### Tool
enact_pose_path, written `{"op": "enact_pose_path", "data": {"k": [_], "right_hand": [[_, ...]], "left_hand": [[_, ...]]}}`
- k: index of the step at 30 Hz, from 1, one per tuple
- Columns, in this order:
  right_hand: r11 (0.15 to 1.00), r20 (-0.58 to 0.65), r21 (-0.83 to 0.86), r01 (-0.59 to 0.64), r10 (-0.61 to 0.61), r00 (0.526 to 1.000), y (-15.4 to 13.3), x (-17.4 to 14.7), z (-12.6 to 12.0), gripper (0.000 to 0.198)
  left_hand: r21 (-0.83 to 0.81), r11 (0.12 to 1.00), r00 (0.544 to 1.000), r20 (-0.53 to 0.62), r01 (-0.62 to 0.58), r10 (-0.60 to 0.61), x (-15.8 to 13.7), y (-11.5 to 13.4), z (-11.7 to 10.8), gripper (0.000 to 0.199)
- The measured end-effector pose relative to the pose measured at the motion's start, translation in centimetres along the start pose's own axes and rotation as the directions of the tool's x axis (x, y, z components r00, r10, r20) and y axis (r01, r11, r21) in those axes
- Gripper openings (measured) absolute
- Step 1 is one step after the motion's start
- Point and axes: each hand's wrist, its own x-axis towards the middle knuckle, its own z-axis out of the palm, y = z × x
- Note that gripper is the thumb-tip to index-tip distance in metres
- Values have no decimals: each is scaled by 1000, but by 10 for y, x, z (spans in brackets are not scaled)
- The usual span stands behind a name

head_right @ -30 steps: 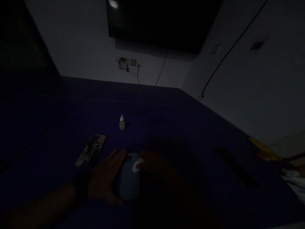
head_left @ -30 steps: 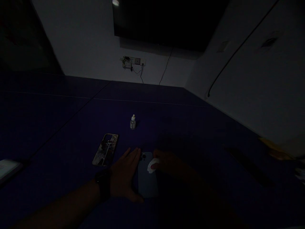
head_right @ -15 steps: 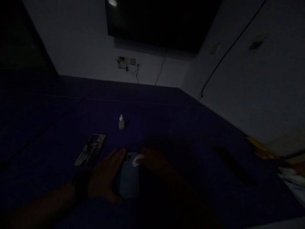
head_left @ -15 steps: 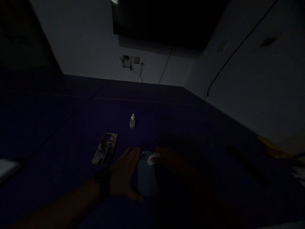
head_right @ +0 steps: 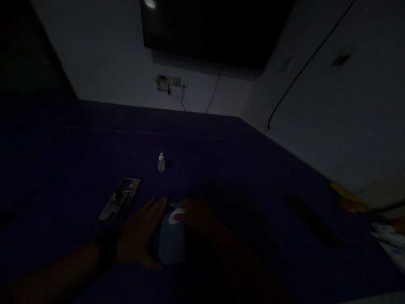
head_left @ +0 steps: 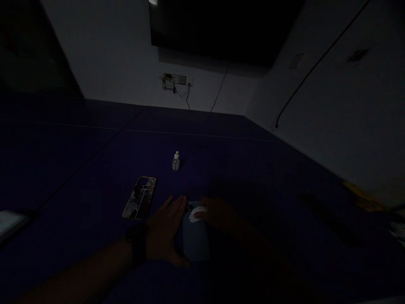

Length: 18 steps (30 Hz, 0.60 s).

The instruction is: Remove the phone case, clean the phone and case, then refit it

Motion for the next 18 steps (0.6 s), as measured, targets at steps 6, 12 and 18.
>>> {"op": "enact_pose_path", "data": {"k": [6, 12, 18], "right_hand": [[997, 52, 68, -21, 17, 998, 4, -4, -7, 19], [999, 53, 10, 40, -41, 998, -1, -5, -4, 24], [997, 99, 81, -10, 2, 995, 5, -7, -9, 19]], "left_hand": [[-11, 1000, 999, -35, -5, 5, -2, 2, 0, 140], [-20, 999, 1000, -11, -29, 29, 2, -8, 9, 146], [-27, 998, 998, -41, -54, 53, 2, -12, 15, 148]]}}
